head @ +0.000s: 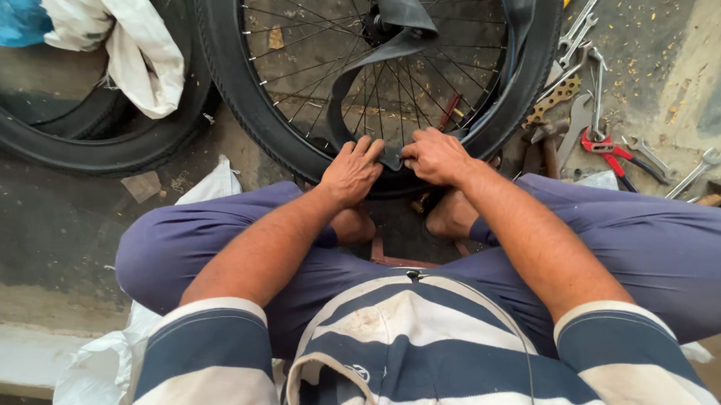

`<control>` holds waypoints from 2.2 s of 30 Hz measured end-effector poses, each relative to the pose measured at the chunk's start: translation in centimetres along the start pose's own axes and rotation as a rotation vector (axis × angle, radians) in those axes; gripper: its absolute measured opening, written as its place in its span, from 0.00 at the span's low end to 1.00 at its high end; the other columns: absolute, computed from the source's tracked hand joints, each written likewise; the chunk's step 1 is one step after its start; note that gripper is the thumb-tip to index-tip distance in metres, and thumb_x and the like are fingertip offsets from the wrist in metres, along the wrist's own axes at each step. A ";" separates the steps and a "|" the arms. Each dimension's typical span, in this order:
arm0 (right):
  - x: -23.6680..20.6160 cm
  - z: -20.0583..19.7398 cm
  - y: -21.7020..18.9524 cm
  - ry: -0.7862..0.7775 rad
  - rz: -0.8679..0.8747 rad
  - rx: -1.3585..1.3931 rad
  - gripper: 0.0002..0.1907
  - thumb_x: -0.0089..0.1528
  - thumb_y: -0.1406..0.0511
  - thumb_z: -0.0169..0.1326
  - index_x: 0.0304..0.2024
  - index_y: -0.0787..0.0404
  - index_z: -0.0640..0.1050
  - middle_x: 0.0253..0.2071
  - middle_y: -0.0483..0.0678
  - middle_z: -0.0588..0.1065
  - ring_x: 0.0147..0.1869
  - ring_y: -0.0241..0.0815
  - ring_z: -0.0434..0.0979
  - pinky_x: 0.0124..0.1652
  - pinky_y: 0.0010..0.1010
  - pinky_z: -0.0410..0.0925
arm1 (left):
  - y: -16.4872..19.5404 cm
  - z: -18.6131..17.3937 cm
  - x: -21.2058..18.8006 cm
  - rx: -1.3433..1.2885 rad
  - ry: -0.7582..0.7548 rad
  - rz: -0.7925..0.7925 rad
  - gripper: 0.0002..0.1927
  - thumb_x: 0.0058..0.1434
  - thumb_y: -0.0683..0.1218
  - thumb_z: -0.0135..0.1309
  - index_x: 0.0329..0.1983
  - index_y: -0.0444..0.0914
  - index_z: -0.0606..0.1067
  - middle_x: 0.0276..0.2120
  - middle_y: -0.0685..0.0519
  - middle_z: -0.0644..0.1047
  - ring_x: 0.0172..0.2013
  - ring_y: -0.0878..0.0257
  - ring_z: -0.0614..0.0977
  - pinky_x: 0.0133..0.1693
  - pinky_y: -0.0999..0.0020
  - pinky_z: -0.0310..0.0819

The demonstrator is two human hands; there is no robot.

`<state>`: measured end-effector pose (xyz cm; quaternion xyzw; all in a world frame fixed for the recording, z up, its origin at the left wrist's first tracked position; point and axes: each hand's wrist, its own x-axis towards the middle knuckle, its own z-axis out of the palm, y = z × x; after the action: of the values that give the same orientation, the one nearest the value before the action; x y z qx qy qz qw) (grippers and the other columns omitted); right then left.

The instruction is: The person sits on the floor of a bicycle repair shop and removes the old inner tube from a bicycle wheel by hand, working the tube out of the tire around the rim. They then fit a new tire and tube onto the rim, pressing the tire bead into place by hand and working around the wheel.

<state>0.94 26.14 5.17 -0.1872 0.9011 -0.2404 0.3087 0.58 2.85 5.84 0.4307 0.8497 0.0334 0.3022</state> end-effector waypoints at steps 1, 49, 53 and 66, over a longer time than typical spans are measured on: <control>0.3 -0.2 -0.1 -0.061 0.016 0.007 0.14 0.61 0.57 0.56 0.48 0.49 0.83 0.43 0.51 0.79 0.54 0.55 0.77 0.50 0.45 0.70 | -0.2 0.7 0.2 -0.011 0.035 0.010 0.10 0.66 0.46 0.48 0.43 0.40 0.78 0.58 0.45 0.70 0.60 0.50 0.70 0.55 0.54 0.67; 0.9 -3.1 9.4 -0.329 0.158 -0.706 0.11 0.63 0.56 0.55 0.40 0.49 0.85 0.45 0.42 0.81 0.55 0.47 0.78 0.50 0.41 0.71 | -4.5 -16.9 10.8 -0.290 0.687 -0.540 0.44 0.37 0.63 0.72 0.52 0.38 0.68 0.48 0.44 0.74 0.52 0.44 0.75 0.47 0.49 0.71; -1.4 -4.5 10.9 -0.117 0.183 -0.890 0.13 0.63 0.57 0.50 0.37 0.47 0.85 0.41 0.38 0.79 0.59 0.42 0.72 0.62 0.38 0.62 | -3.8 -16.0 11.3 -0.490 0.322 -0.456 0.44 0.50 0.55 0.67 0.67 0.41 0.61 0.49 0.40 0.76 0.48 0.40 0.80 0.48 0.47 0.75; 1.4 -0.2 -2.5 0.588 0.281 -0.030 0.34 0.53 0.45 0.61 0.50 0.64 0.75 0.45 0.57 0.75 0.49 0.59 0.75 0.45 0.49 0.71 | -11.3 -10.8 15.1 -1.600 0.958 -1.130 0.37 0.56 0.61 0.58 0.59 0.29 0.69 0.48 0.38 0.79 0.43 0.42 0.87 0.46 0.49 0.82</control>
<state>0.25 23.50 6.06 0.0119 0.9721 -0.2260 0.0623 -20.03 9.31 3.71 -0.4011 0.6866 0.5973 0.1041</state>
